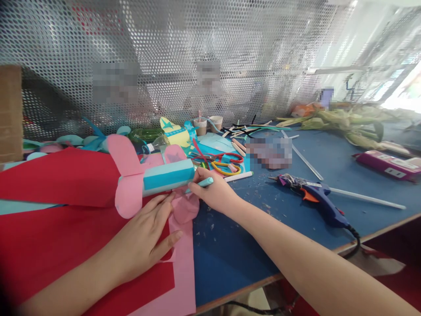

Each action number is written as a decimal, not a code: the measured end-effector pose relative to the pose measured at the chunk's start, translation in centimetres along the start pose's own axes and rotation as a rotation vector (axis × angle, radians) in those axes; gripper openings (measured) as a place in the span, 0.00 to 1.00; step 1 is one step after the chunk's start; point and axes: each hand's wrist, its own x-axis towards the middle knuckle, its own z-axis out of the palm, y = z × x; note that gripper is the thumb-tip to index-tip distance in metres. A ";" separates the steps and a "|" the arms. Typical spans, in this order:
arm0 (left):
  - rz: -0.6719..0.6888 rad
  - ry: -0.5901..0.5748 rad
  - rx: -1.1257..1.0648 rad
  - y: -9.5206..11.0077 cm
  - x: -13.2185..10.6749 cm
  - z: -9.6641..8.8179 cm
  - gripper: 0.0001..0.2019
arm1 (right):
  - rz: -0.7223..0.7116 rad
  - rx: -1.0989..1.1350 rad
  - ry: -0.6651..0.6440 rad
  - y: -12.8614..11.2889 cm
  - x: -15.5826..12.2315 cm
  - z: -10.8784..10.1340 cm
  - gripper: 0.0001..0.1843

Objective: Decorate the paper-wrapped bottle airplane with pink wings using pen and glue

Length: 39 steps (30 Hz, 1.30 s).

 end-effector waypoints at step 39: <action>-0.013 -0.011 -0.013 0.0 0.0 -0.1 0.33 | -0.017 -0.040 0.014 0.1 0.0 0.1 0.08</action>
